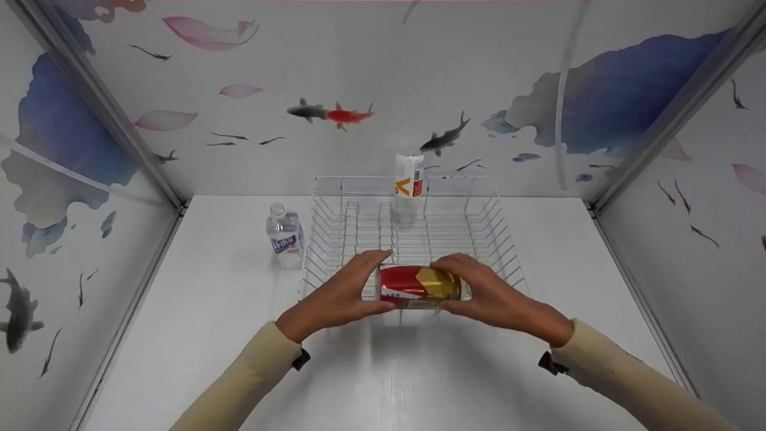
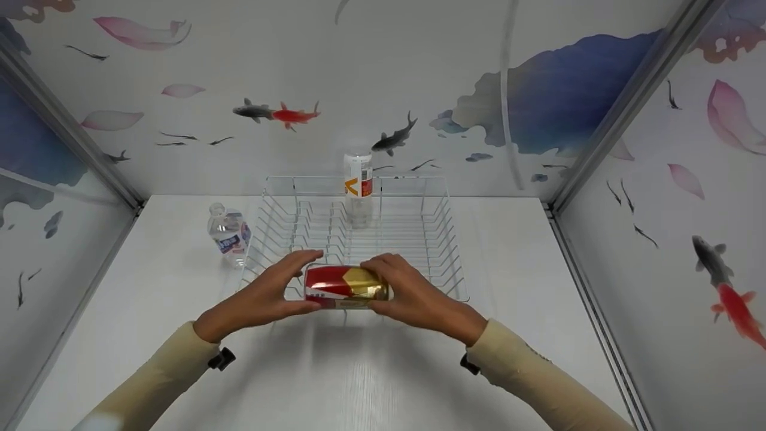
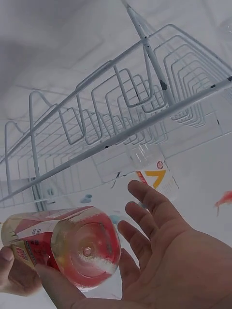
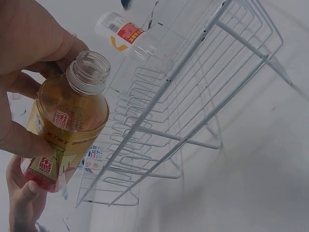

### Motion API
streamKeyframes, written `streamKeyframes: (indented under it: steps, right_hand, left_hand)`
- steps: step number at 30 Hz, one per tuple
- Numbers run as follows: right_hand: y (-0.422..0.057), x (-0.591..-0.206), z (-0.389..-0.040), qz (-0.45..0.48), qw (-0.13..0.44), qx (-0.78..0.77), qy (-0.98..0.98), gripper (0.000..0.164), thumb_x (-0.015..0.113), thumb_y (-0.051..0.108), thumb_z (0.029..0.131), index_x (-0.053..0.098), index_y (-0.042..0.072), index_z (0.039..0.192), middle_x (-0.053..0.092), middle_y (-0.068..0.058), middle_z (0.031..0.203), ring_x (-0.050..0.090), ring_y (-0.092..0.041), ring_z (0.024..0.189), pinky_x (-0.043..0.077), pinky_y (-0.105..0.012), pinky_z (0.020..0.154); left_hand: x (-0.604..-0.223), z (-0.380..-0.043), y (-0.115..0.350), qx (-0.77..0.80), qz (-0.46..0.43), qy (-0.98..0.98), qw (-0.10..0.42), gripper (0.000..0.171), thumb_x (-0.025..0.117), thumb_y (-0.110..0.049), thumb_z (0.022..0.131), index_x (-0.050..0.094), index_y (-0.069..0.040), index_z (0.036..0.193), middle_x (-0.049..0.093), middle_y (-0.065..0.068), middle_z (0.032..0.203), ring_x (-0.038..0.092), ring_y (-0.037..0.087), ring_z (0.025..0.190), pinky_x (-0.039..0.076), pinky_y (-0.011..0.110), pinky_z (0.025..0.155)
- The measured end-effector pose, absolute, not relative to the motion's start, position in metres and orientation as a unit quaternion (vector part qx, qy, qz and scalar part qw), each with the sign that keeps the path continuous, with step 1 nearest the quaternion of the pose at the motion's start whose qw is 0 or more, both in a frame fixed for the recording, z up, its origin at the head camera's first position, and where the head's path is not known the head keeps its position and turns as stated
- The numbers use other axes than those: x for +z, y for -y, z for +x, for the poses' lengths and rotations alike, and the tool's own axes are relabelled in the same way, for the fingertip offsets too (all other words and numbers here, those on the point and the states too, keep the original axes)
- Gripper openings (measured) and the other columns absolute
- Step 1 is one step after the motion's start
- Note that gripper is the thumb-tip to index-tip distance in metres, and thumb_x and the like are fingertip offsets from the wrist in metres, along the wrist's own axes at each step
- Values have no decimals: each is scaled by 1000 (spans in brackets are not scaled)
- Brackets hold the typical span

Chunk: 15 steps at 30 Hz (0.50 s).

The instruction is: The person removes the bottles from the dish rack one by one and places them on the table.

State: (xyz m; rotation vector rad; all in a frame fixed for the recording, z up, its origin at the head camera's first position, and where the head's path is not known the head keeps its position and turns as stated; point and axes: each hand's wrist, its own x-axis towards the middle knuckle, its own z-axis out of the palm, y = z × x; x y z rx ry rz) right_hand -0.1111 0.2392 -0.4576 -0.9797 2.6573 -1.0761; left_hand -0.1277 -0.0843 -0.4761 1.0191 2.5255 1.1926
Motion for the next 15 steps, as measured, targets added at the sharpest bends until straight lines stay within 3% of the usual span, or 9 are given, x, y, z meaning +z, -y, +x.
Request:
streamKeyframes:
  steps: [7, 15]
  right_hand:
    - [-238, -457, -109, -336, 54, -353, -871, 66, 88, 9, 94, 60, 14, 154, 61, 0, 149, 57, -20, 132, 60, -46, 107]
    - [-234, -456, -107, -340, 51, -350, -872, 66, 89, 11, 94, 61, 14, 154, 60, 1, 149, 56, -20, 134, 59, -45, 107]
  left_hand:
    - [-473, -130, 78, 399, 373, -833, 83, 87, 90, -37, 94, 44, -13, 164, 56, 4, 156, 51, 18, 141, 54, 40, 117]
    - [-466, -130, 70, 364, 368, -850, 94, 86, 90, -41, 92, 46, -15, 162, 55, 3, 155, 52, 17, 137, 59, 35, 108]
